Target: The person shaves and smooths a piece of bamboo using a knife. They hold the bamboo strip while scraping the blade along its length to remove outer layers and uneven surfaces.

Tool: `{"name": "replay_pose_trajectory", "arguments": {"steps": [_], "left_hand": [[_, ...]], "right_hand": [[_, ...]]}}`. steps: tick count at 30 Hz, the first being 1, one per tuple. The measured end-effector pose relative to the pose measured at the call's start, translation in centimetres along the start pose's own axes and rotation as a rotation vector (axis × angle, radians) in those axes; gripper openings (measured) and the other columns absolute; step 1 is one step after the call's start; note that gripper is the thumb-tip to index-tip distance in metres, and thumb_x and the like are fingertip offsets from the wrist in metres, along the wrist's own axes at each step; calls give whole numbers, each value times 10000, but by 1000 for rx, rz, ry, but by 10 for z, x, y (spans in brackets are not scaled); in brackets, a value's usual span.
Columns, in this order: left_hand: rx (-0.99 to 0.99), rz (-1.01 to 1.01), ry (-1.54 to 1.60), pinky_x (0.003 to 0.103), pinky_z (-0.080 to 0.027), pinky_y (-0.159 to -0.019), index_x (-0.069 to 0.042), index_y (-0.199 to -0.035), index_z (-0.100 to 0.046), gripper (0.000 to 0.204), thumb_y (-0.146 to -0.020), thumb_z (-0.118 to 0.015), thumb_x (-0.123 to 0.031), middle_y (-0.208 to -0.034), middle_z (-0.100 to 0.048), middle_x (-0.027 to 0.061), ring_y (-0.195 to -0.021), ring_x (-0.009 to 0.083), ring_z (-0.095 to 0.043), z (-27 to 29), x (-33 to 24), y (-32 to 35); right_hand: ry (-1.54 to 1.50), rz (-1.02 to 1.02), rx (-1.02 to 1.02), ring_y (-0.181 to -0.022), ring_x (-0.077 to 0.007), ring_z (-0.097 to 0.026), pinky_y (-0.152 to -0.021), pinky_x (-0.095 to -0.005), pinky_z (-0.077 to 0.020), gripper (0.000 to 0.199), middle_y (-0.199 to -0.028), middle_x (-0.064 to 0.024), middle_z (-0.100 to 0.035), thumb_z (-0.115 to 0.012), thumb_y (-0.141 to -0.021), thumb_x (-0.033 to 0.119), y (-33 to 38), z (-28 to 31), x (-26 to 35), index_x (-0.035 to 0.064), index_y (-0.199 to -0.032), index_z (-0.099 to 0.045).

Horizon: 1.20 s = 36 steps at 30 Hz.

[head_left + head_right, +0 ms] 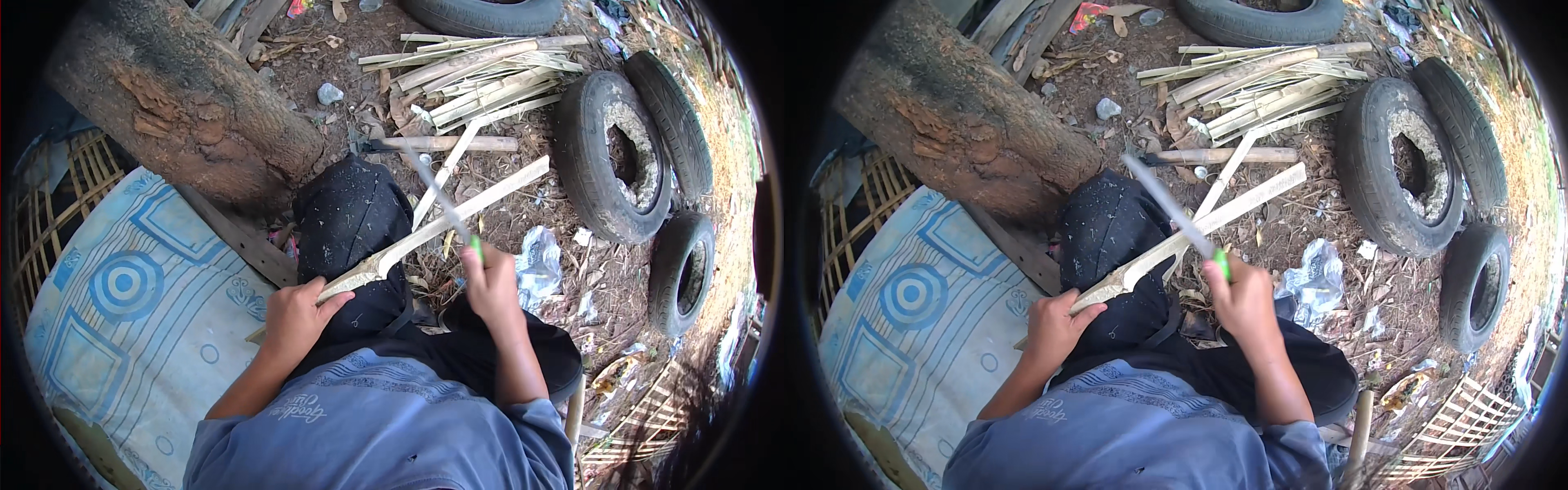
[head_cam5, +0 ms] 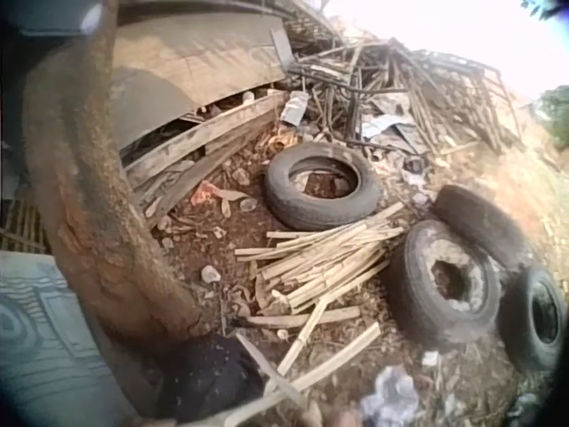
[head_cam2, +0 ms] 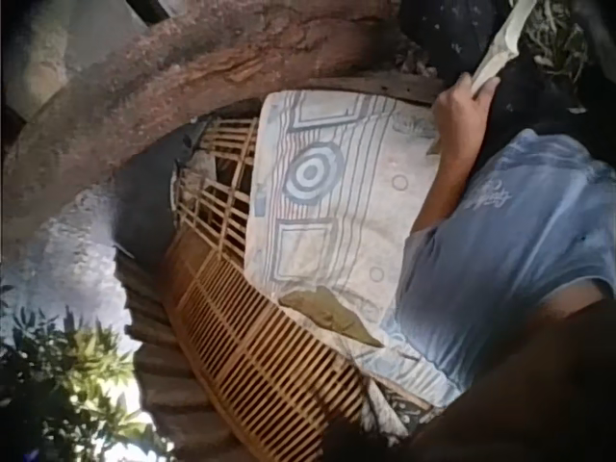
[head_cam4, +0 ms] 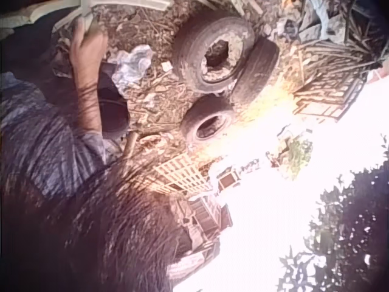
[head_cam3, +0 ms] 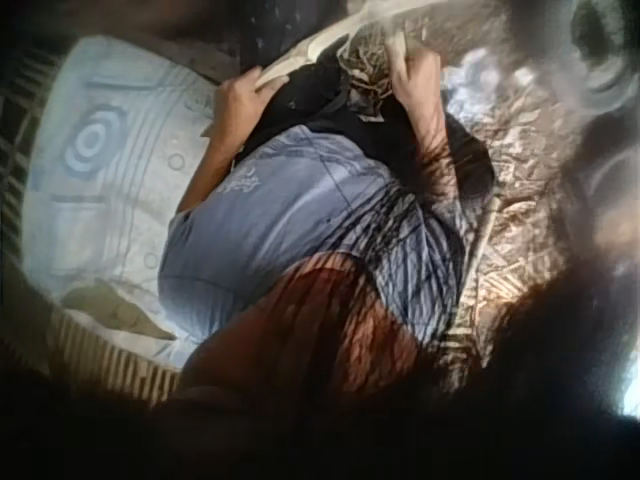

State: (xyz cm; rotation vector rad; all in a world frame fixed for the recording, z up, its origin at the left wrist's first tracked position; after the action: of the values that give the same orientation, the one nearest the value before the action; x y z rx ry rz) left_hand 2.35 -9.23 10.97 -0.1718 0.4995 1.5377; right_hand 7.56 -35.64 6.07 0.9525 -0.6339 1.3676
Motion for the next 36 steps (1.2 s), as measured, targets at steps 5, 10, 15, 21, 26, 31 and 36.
{"name": "replay_pose_trajectory", "arguments": {"steps": [5, 10, 15, 21, 26, 31, 36], "left_hand": [[21, 16, -64, 412, -451, -470, -44, -635, -549, 443, -807, -704, -421, -542, -562, 160, -520, 353, -594, 6, -4, -3], [67, 20, -14, 400, -468, -502, -26, -731, -619, 377, -843, -683, -380, -586, -593, 167, -542, 327, -622, 13, 3, 6], [520, 87, 769, 313, -464, -559, 14, -1044, -640, 310, -910, -628, -265, -689, -642, 109, -577, 138, -610, -6, -63, -29], [827, -283, 1057, 238, -437, -642, 5, -1020, -594, 259, -993, -510, -239, -747, -564, -8, -671, 60, -512, -79, -185, -45], [380, -286, 1378, 258, -450, -790, -57, -997, -571, 303, -1024, -423, -321, -888, -573, 1, -840, 72, -543, -96, -203, -65], [253, -297, 1328, 272, -432, -826, -65, -1055, -535, 344, -1035, -362, -361, -935, -537, 4, -866, 84, -508, -101, -210, -79], [108, -691, 881, 342, -358, -982, -38, -1292, -467, 453, -981, -478, -368, -1154, -501, 118, -1095, 214, -472, -49, -212, -63]], "right_hand": [[182, -329, -342, -434, -186, -375, -446, -381, -346, 623, -470, -79, -427, -409, -998, 452, -70, 81, -119, -5, -597, -548], [149, -319, -710, -459, -90, -346, -449, -296, -269, 653, -470, 0, -366, -360, -991, 536, -10, 239, -187, 91, -514, -399], [-332, -295, -372, -418, -53, -370, -353, -225, -255, 476, -527, 46, -386, -443, -988, 451, 24, 140, -97, 110, -655, -426], [-878, 63, -380, -906, -176, -598, -821, -330, -495, 469, -988, -94, -564, -751, -793, 309, 42, 82, -21, 41, -1002, -428], [-1006, 42, -399, -1070, -303, -617, -918, -415, -506, 389, -1173, -244, -576, -741, -778, 19, 58, 95, -17, 66, -925, -384], [-810, 27, -335, -955, -195, -641, -802, -307, -550, 374, -1058, -195, -632, -731, -765, -51, 74, 85, -4, 54, -817, -376], [-708, 28, -484, -862, -128, -616, -717, -252, -514, 325, -1015, -171, -652, -678, -794, -84, 79, 101, -5, 50, -757, -384]]}}
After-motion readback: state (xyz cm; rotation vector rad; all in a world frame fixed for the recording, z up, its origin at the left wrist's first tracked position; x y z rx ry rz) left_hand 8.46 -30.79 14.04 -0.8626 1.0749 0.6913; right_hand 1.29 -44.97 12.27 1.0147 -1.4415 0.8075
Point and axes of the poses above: each hand's wrist, its own y-axis away from the middle knuckle, its own z-axis out of the back of the hand, x = y × z, the point moved 9 cm from there along -y, towards the middle knuckle
